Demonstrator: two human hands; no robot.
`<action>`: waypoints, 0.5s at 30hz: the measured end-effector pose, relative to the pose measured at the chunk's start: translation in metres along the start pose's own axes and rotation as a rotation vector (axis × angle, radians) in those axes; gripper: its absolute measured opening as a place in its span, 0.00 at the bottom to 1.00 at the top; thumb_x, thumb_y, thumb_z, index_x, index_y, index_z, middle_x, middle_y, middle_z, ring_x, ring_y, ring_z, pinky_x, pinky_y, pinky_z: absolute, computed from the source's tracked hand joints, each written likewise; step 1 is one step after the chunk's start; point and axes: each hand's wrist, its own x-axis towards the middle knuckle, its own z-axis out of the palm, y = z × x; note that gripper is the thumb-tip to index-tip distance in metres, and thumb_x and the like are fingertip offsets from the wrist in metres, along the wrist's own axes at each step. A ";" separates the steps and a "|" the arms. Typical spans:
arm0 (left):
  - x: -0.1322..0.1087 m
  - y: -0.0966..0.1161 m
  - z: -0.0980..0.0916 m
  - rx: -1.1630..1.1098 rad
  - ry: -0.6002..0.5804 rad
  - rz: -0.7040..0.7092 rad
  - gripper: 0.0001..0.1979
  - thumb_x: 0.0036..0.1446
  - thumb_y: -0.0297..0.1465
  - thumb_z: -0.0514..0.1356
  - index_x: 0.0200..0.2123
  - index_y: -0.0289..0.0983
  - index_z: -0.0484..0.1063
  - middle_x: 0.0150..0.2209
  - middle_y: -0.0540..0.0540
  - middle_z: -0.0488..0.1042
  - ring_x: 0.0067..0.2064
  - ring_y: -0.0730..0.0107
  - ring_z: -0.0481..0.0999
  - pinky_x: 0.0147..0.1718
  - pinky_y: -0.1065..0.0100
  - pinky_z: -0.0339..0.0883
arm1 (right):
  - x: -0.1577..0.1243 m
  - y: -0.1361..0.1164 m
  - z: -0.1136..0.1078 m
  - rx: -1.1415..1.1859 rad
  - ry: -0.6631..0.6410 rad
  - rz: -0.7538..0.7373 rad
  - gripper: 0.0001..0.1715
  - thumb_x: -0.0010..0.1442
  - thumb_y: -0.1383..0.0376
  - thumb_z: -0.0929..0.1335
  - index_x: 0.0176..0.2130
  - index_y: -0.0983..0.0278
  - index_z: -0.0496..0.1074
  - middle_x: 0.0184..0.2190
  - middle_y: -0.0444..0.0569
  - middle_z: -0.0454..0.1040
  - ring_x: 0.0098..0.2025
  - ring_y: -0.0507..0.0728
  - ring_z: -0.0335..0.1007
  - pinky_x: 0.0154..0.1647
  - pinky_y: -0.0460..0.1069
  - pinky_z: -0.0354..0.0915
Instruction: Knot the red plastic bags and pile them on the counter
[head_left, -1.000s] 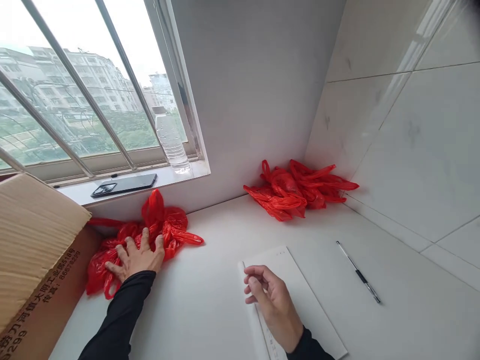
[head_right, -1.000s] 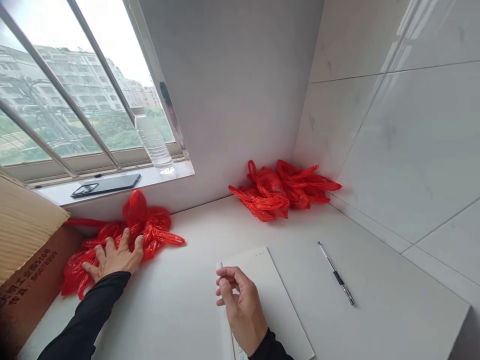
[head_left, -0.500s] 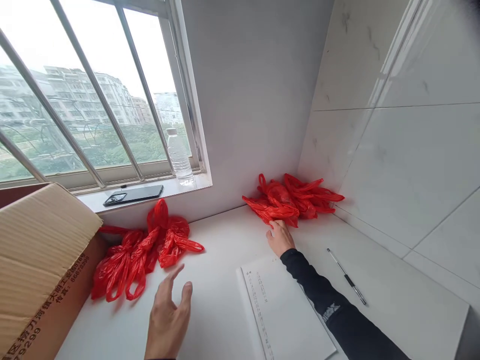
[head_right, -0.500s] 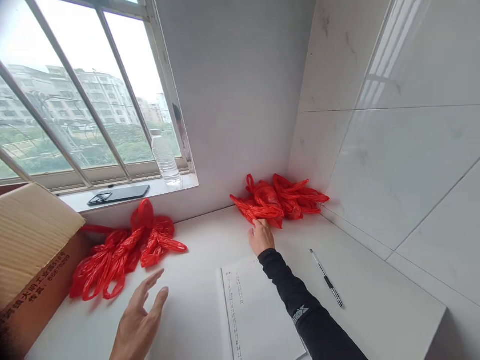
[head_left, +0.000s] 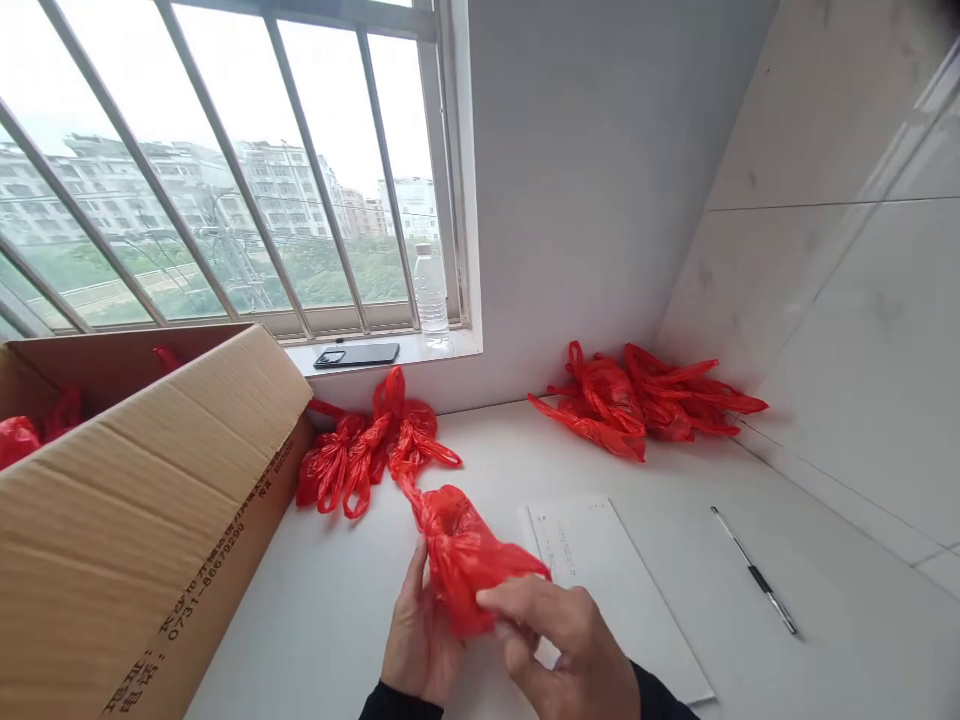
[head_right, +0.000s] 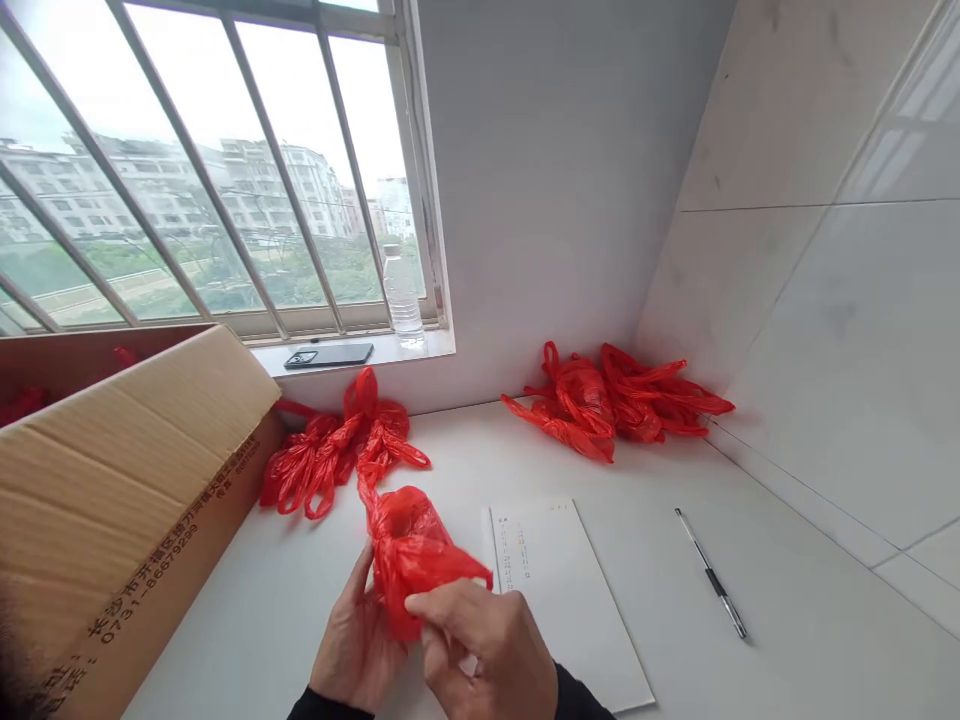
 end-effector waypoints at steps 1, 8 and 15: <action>-0.004 0.004 -0.003 -0.011 0.029 0.047 0.15 0.58 0.37 0.62 0.45 0.35 0.76 0.41 0.39 0.82 0.44 0.50 0.81 0.43 0.52 0.76 | -0.007 0.003 0.002 -0.001 0.033 0.023 0.12 0.63 0.62 0.65 0.41 0.54 0.79 0.31 0.46 0.81 0.25 0.55 0.71 0.30 0.51 0.69; -0.030 -0.001 -0.010 0.061 0.067 -0.021 0.11 0.53 0.36 0.65 0.39 0.38 0.77 0.38 0.41 0.83 0.42 0.45 0.81 0.40 0.48 0.76 | 0.021 0.044 0.001 0.276 0.137 0.388 0.25 0.62 0.46 0.64 0.49 0.60 0.71 0.36 0.48 0.74 0.29 0.54 0.66 0.27 0.48 0.66; -0.020 -0.025 -0.005 0.104 0.132 -0.179 0.11 0.56 0.35 0.63 0.41 0.37 0.77 0.33 0.43 0.82 0.38 0.49 0.82 0.35 0.54 0.78 | 0.015 0.047 0.012 0.382 0.064 0.337 0.24 0.61 0.47 0.66 0.42 0.64 0.74 0.36 0.49 0.76 0.39 0.58 0.70 0.40 0.50 0.68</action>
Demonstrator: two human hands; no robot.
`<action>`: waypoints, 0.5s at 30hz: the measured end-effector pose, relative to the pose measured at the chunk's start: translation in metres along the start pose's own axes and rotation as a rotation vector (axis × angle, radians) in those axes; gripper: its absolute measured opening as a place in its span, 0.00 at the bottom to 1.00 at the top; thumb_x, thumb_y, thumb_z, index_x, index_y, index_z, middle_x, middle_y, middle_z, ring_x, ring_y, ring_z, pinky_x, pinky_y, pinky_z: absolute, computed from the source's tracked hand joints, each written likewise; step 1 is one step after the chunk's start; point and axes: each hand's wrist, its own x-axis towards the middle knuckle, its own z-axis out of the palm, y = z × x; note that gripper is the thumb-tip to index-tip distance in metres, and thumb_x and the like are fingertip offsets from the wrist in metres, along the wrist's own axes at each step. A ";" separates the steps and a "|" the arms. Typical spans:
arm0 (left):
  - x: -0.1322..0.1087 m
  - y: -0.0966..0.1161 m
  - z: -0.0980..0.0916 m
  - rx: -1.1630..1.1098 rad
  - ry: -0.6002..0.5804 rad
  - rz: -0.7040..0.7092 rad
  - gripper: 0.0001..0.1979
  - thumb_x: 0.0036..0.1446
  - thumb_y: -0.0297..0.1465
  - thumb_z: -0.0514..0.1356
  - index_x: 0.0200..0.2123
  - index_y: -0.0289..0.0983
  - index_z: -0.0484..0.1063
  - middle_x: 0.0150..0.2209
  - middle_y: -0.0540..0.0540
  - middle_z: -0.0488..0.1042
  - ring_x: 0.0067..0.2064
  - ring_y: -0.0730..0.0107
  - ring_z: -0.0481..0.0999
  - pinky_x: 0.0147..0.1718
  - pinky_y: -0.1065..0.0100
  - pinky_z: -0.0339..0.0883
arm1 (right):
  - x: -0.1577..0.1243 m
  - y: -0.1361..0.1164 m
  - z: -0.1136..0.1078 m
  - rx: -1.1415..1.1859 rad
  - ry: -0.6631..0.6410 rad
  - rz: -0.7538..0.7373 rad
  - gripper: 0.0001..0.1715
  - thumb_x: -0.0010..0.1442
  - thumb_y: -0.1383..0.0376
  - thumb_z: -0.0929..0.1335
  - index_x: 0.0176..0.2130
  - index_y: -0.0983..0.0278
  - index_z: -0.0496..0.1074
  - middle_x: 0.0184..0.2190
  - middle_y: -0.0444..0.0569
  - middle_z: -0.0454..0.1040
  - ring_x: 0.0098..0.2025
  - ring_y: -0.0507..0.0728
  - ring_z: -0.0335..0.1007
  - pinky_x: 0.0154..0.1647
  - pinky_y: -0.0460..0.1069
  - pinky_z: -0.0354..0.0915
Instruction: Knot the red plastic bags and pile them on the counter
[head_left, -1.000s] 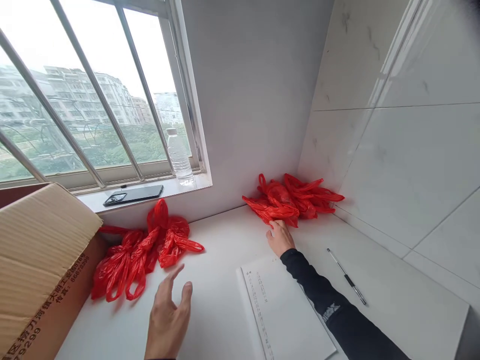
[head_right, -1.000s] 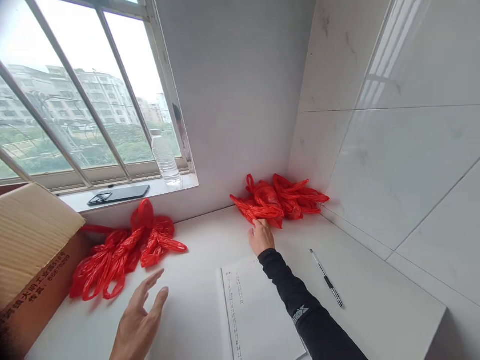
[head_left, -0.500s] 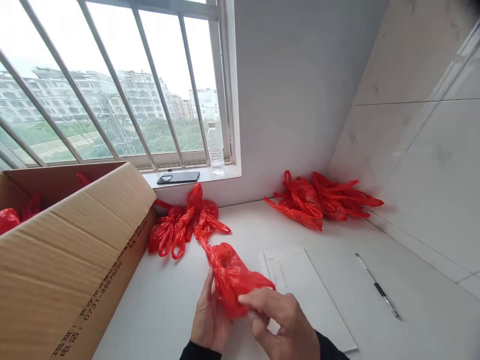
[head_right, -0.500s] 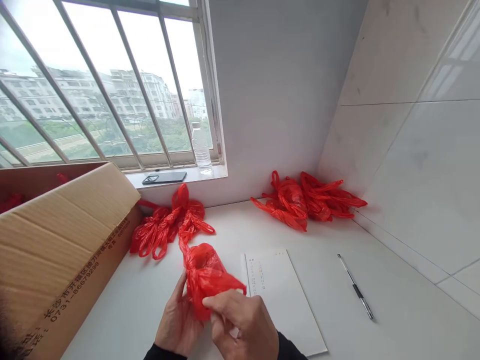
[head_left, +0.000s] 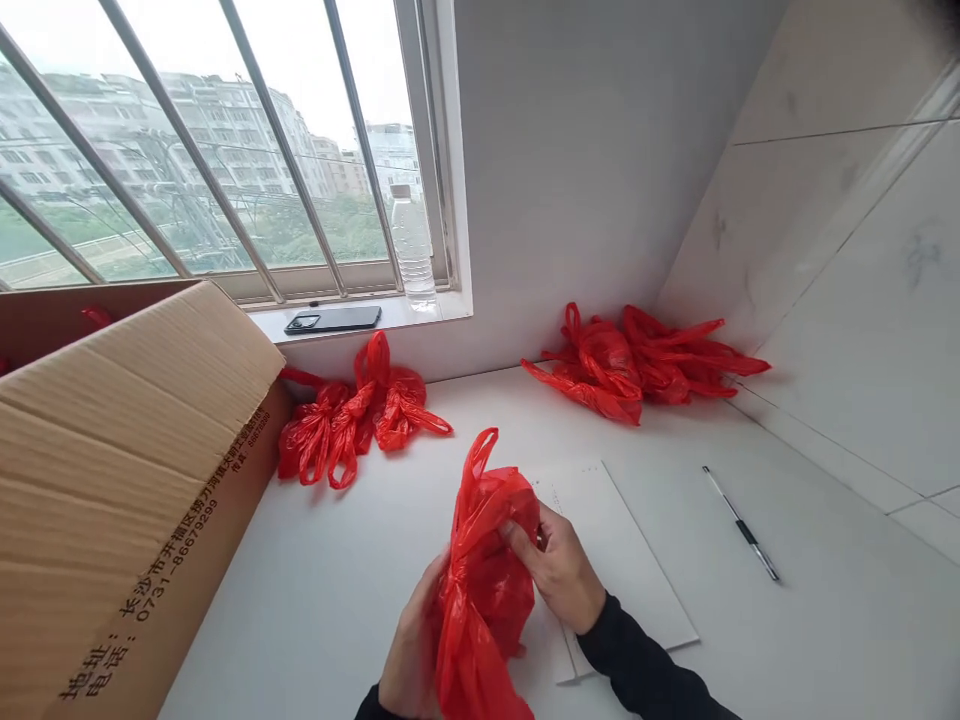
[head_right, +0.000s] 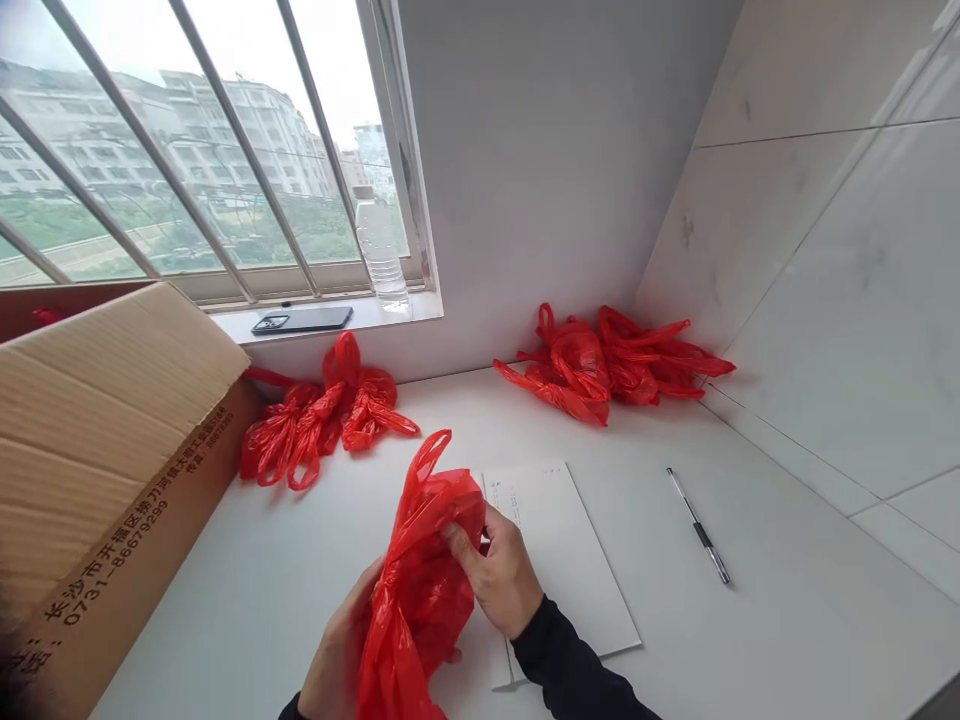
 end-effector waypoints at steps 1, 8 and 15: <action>0.001 0.001 0.001 0.000 0.002 -0.020 0.11 0.56 0.36 0.63 0.41 0.36 0.78 0.32 0.43 0.82 0.38 0.50 0.82 0.34 0.55 0.78 | -0.001 0.000 -0.001 -0.022 0.014 0.007 0.24 0.61 0.47 0.66 0.42 0.64 0.74 0.35 0.48 0.76 0.38 0.58 0.70 0.39 0.50 0.68; 0.001 0.000 -0.004 0.066 -0.083 0.031 0.16 0.52 0.29 0.65 0.46 0.37 0.78 0.31 0.46 0.82 0.37 0.56 0.82 0.41 0.60 0.75 | -0.001 -0.003 -0.009 0.027 -0.013 -0.003 0.23 0.63 0.49 0.65 0.42 0.65 0.75 0.30 0.46 0.72 0.34 0.55 0.65 0.37 0.49 0.65; 0.002 -0.002 0.001 0.151 -0.204 0.186 0.23 0.52 0.32 0.67 0.53 0.40 0.74 0.42 0.43 0.81 0.47 0.53 0.79 0.48 0.61 0.70 | -0.004 -0.001 -0.011 -0.035 -0.029 0.053 0.23 0.65 0.48 0.62 0.43 0.63 0.71 0.30 0.43 0.69 0.31 0.53 0.63 0.31 0.48 0.63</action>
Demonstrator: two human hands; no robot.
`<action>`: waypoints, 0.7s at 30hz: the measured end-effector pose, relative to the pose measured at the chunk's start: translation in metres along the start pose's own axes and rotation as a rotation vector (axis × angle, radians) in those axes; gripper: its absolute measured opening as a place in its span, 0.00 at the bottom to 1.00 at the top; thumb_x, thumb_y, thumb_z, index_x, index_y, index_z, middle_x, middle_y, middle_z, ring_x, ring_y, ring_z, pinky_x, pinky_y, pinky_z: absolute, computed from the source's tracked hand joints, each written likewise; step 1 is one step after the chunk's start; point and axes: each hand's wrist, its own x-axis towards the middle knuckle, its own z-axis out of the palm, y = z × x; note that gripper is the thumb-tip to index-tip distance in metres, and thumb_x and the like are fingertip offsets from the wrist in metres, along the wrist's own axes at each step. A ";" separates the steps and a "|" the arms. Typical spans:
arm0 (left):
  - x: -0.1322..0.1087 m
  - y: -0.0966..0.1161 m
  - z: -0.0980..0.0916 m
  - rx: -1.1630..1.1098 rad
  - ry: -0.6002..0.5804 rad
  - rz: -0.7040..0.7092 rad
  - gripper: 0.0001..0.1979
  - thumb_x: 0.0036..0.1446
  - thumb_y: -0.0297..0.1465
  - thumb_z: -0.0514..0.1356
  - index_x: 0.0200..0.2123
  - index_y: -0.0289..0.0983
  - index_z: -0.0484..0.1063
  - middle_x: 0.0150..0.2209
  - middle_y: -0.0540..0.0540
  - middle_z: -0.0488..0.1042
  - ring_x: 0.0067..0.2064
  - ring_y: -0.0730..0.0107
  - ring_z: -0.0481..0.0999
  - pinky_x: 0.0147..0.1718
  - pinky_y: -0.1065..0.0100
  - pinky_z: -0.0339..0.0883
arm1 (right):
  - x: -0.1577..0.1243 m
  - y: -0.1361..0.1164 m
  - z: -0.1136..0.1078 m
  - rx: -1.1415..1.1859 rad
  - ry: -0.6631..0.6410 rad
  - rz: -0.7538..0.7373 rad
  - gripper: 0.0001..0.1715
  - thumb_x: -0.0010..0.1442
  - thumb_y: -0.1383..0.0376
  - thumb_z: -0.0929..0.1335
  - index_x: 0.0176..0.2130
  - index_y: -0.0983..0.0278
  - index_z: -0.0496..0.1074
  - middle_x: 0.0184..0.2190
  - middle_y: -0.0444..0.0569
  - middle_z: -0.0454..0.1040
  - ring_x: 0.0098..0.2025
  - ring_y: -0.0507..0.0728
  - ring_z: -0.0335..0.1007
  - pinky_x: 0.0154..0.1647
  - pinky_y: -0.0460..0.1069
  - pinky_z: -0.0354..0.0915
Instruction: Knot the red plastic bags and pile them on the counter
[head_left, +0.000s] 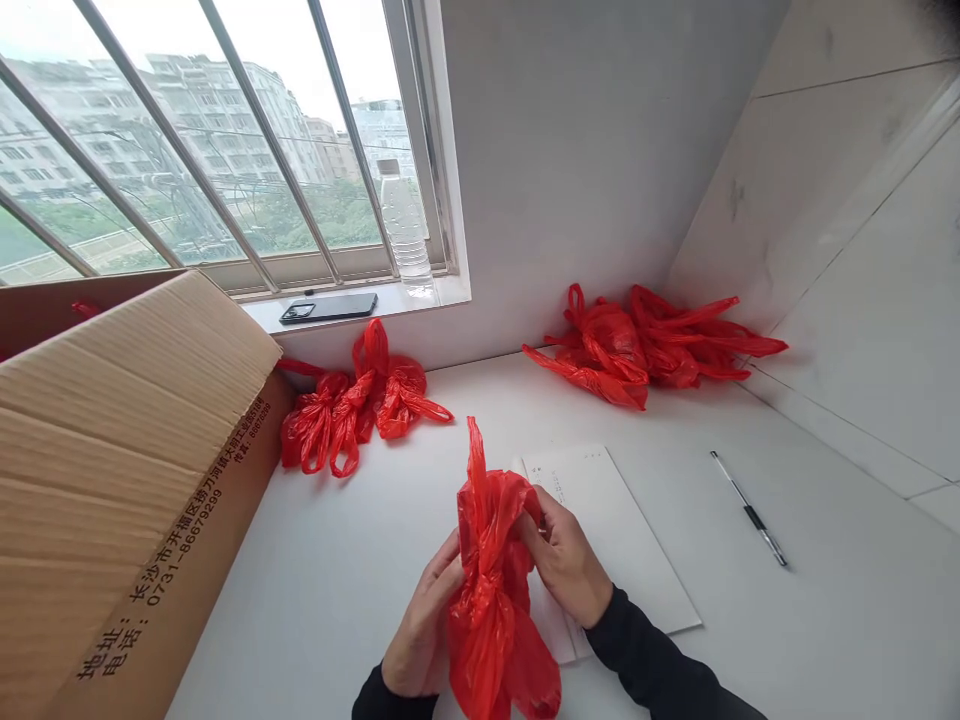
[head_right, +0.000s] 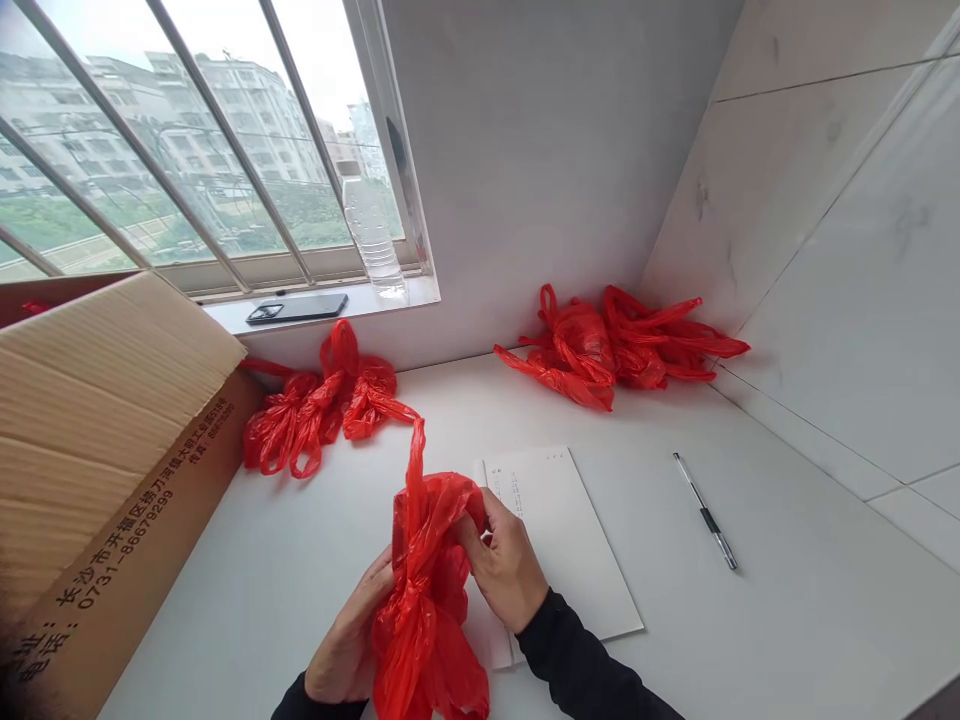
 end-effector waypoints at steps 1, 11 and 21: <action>0.001 0.001 0.001 0.023 0.012 0.024 0.23 0.52 0.32 0.67 0.53 0.40 0.74 0.43 0.43 0.80 0.48 0.52 0.78 0.47 0.62 0.70 | 0.000 0.000 -0.001 -0.010 0.034 0.006 0.23 0.65 0.48 0.63 0.47 0.62 0.68 0.33 0.44 0.70 0.33 0.54 0.65 0.32 0.48 0.64; 0.005 -0.001 -0.009 0.534 0.082 0.262 0.24 0.53 0.37 0.67 0.53 0.40 0.70 0.52 0.42 0.76 0.53 0.49 0.73 0.52 0.58 0.66 | -0.010 -0.003 0.005 0.180 -0.206 -0.073 0.32 0.55 0.53 0.74 0.54 0.55 0.61 0.50 0.50 0.70 0.50 0.60 0.69 0.52 0.57 0.67; 0.002 -0.002 -0.005 0.424 0.005 0.251 0.17 0.55 0.35 0.65 0.48 0.39 0.71 0.48 0.42 0.77 0.49 0.53 0.75 0.47 0.61 0.67 | -0.011 -0.005 0.004 0.258 -0.225 -0.076 0.25 0.58 0.62 0.72 0.52 0.58 0.61 0.45 0.48 0.73 0.46 0.59 0.70 0.49 0.56 0.66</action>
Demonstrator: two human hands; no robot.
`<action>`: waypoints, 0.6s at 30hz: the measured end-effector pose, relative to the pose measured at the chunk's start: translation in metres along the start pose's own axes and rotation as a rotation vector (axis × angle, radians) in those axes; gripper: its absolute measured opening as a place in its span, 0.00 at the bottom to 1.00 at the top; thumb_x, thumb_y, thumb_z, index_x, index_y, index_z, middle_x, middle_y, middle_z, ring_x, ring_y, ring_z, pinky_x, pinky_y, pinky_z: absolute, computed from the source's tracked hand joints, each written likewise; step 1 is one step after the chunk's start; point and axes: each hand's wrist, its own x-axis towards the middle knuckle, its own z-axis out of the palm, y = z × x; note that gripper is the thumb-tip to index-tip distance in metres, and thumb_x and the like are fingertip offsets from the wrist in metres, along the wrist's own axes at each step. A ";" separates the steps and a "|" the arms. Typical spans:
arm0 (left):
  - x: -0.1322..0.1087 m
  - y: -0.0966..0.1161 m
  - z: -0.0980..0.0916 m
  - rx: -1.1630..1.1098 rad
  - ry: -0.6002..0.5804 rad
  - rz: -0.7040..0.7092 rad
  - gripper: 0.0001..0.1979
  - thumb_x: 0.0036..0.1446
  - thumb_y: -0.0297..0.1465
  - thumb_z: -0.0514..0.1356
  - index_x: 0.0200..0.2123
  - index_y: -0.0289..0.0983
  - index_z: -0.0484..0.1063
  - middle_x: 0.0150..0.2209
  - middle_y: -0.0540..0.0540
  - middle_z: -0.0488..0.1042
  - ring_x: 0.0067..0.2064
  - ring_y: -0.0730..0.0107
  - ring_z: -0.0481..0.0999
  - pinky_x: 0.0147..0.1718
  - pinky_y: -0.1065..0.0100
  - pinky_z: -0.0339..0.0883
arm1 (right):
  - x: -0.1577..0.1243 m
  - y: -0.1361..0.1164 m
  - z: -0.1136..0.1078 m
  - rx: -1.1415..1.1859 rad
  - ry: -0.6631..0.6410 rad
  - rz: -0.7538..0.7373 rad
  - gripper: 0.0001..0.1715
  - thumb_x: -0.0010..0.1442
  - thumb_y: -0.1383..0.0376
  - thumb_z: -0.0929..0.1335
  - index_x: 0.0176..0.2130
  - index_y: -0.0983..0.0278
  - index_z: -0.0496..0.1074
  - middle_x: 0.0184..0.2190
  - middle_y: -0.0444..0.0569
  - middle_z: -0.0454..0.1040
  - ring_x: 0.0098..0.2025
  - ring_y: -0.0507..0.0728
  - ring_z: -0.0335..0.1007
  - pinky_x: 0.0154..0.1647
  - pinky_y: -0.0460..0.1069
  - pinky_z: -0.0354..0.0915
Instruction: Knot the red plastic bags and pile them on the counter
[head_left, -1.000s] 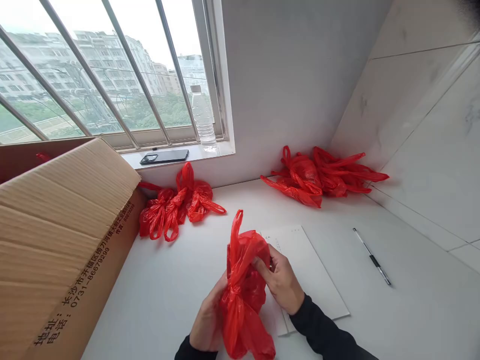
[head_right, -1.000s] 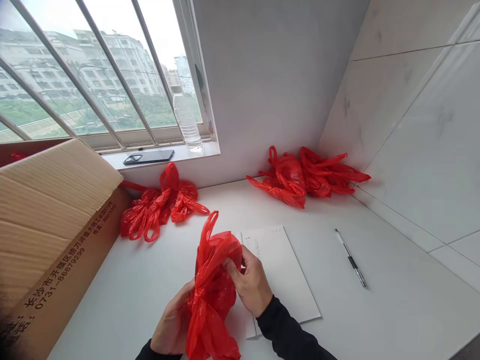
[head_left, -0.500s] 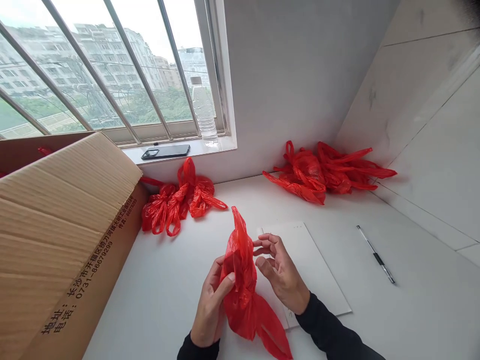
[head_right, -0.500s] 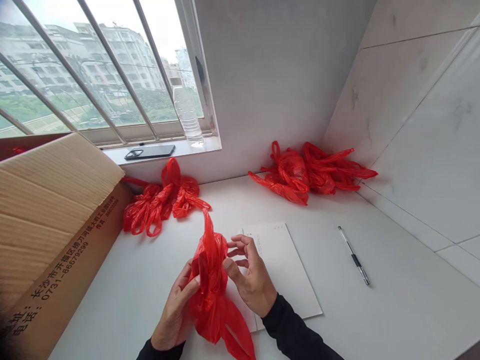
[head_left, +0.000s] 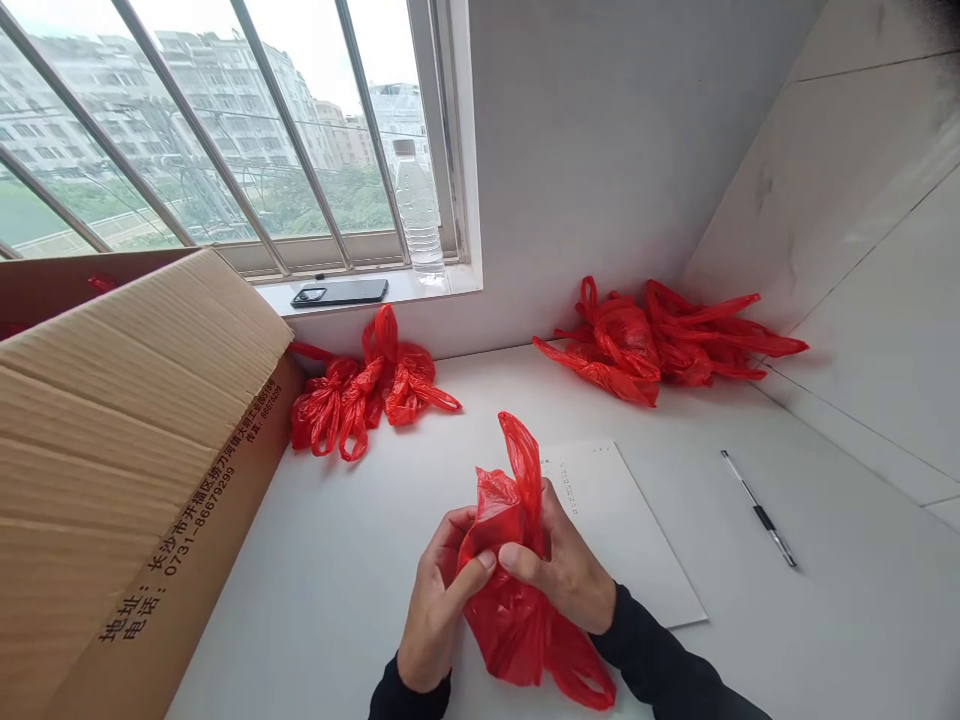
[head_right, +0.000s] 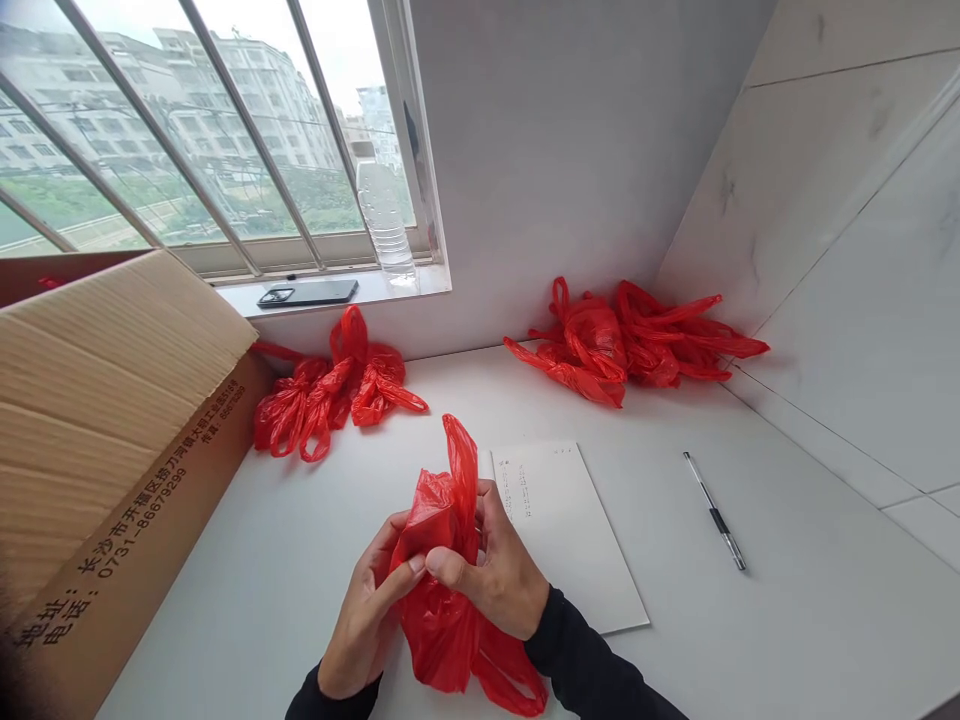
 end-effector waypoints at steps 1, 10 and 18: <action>0.000 0.000 0.001 -0.022 -0.006 -0.011 0.17 0.56 0.36 0.64 0.49 0.39 0.71 0.49 0.41 0.77 0.50 0.52 0.75 0.48 0.60 0.67 | 0.001 0.000 0.000 0.003 0.016 -0.004 0.24 0.58 0.62 0.72 0.51 0.58 0.61 0.45 0.48 0.73 0.46 0.59 0.71 0.50 0.57 0.66; 0.005 -0.002 -0.001 -0.120 -0.076 -0.066 0.23 0.55 0.35 0.66 0.54 0.39 0.71 0.54 0.39 0.75 0.54 0.51 0.73 0.52 0.59 0.66 | 0.005 0.005 -0.004 0.039 0.134 0.005 0.20 0.59 0.53 0.71 0.48 0.57 0.65 0.44 0.48 0.74 0.46 0.59 0.71 0.51 0.56 0.66; 0.005 0.000 -0.007 -0.229 0.050 -0.110 0.20 0.55 0.36 0.67 0.51 0.38 0.74 0.42 0.44 0.80 0.43 0.58 0.78 0.38 0.66 0.70 | 0.009 0.017 -0.015 0.128 0.104 0.159 0.29 0.62 0.54 0.70 0.59 0.55 0.61 0.51 0.52 0.72 0.51 0.59 0.71 0.55 0.58 0.64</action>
